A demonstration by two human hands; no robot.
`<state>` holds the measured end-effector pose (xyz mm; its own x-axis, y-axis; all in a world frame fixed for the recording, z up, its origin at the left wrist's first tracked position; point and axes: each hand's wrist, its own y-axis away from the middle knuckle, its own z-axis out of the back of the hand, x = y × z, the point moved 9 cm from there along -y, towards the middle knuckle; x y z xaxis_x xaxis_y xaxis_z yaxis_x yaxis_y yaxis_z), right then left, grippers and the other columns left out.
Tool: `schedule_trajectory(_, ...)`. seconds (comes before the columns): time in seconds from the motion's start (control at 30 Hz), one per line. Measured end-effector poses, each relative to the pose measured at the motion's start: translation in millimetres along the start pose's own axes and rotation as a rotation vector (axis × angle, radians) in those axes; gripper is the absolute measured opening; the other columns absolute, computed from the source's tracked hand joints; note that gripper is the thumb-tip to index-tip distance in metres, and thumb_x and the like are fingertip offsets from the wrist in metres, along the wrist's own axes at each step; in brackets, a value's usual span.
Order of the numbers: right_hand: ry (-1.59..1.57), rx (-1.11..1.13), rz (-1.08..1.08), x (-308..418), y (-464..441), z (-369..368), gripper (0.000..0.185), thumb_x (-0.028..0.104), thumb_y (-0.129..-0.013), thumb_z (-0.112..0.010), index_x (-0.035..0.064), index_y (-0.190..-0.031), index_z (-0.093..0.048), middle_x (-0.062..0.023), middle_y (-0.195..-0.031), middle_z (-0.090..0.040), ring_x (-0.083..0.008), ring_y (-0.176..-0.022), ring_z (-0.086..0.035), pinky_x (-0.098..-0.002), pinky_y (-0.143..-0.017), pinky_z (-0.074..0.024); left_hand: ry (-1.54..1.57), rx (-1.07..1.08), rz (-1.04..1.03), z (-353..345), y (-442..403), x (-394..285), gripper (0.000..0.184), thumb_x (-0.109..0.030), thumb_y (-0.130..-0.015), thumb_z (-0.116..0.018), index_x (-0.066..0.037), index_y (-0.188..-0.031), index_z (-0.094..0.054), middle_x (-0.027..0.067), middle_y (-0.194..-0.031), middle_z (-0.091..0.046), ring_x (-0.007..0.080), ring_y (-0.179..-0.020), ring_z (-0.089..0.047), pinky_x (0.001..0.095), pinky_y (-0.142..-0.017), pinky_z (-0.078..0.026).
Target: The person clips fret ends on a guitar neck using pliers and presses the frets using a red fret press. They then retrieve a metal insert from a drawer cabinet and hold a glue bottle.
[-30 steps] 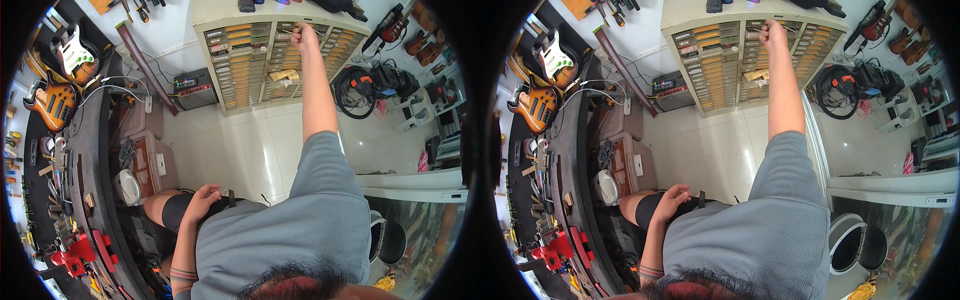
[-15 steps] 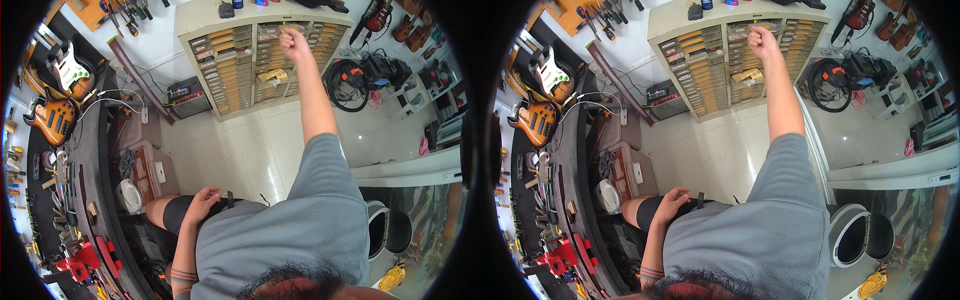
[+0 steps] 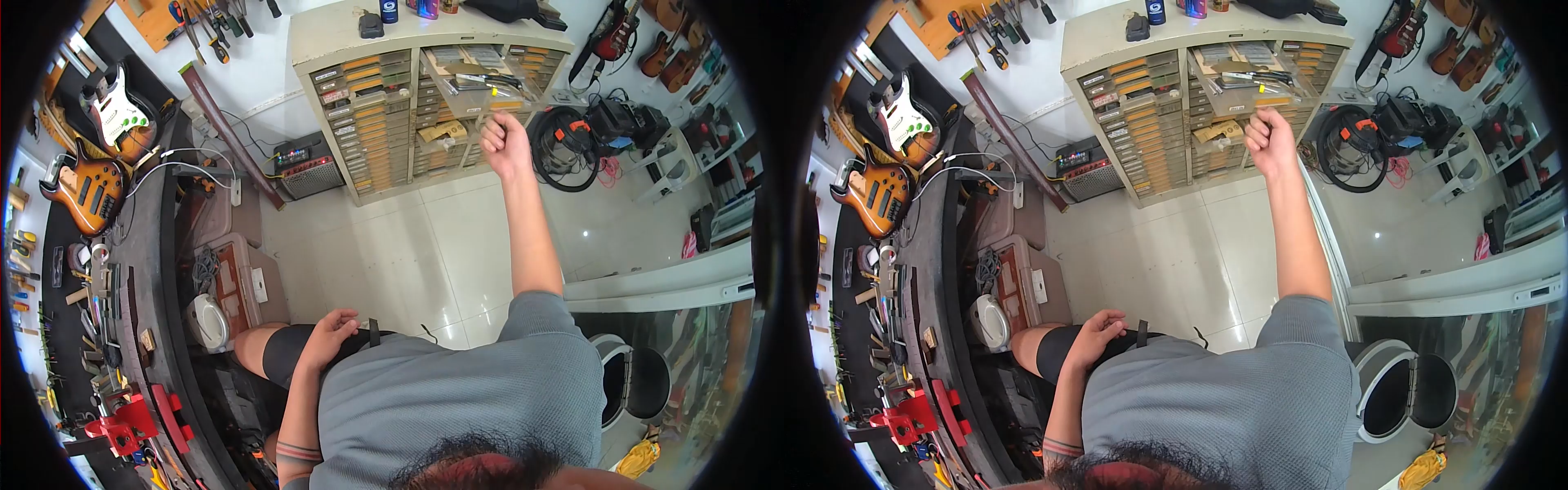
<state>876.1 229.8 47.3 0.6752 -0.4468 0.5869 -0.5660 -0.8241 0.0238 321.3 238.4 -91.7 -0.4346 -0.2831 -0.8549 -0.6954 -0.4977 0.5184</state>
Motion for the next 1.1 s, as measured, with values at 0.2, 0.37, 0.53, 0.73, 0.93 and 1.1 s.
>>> schedule_trajectory(0.2,0.321,-0.224,-0.013,18.2,33.4,4.2,0.006,0.017,-0.107,-0.06,0.0144,-0.102,-0.058,0.0058,-0.071,-0.039,-0.0082,-0.055,-0.035,-0.0288,-0.051,-0.0296,-0.02,0.002,0.018,2.7,-6.1,-1.4,0.037,-0.015,-0.112,-0.068,0.004,-0.143,-0.065,0.0091,-0.119,-0.075,0.0161,-0.106,-0.07,0.0312,-0.096,-0.056)
schedule_trajectory(0.37,0.919,-0.441,0.403,93.2,41.5,-6.4,0.028,0.019,-0.104,-0.055,0.0028,-0.121,-0.069,-0.0076,-0.095,-0.063,-0.0171,-0.08,-0.059,-0.0333,-0.071,-0.0499,0.004,-0.01,0.019,5.1,-5.9,3.2,0.036,-0.014,-0.111,-0.068,0.004,-0.143,-0.065,0.0087,-0.119,-0.075,0.0154,-0.106,-0.07,0.0307,-0.095,-0.056)
schedule_trajectory(0.53,1.774,0.127,0.823,90.8,-53.0,-116.2,0.037,0.005,-0.099,-0.056,0.0018,-0.133,-0.069,-0.0225,-0.132,-0.07,-0.0408,-0.132,-0.063,-0.0451,-0.114,-0.0493,0.011,-0.019,0.004,3.8,0.6,3.6,0.036,-0.013,-0.111,-0.068,0.004,-0.143,-0.065,0.0092,-0.118,-0.075,0.0161,-0.107,-0.07,0.0308,-0.097,-0.057)
schedule_trajectory(0.73,1.922,-0.04,0.843,85.4,-112.3,-143.4,0.034,0.006,-0.1,-0.061,0.0077,-0.132,-0.074,-0.0205,-0.134,-0.071,-0.0422,-0.13,-0.065,-0.046,-0.109,-0.0527,0.005,-0.071,-0.079,12.4,13.3,0.3,0.036,-0.015,-0.112,-0.067,0.004,-0.142,-0.065,0.0101,-0.12,-0.075,0.0175,-0.109,-0.071,0.0328,-0.1,-0.057)
schedule_trajectory(0.93,1.4,-0.359,0.874,33.4,46.0,-100.3,0.043,0.007,-0.1,-0.063,-0.0026,-0.142,-0.062,-0.0222,-0.14,-0.058,-0.0348,-0.129,-0.064,-0.0439,-0.11,-0.0502,0.14,-0.096,-0.126,27.9,19.4,5.7,0.036,-0.016,-0.113,-0.065,0.003,-0.144,-0.064,0.0112,-0.122,-0.075,0.019,-0.111,-0.071,0.0344,-0.101,-0.057)
schedule_trajectory(1.1,1.092,-0.459,0.647,-28.2,40.8,-35.2,0.075,0.009,-0.097,-0.067,-0.0096,-0.163,-0.035,-0.027,-0.159,-0.033,-0.0359,-0.135,-0.052,-0.0462,-0.12,-0.0423,0.112,-0.073,-0.106,21.5,23.8,7.0,0.036,-0.017,-0.114,-0.064,0.004,-0.143,-0.064,0.0114,-0.12,-0.075,0.0183,-0.11,-0.071,0.0335,-0.1,-0.058)
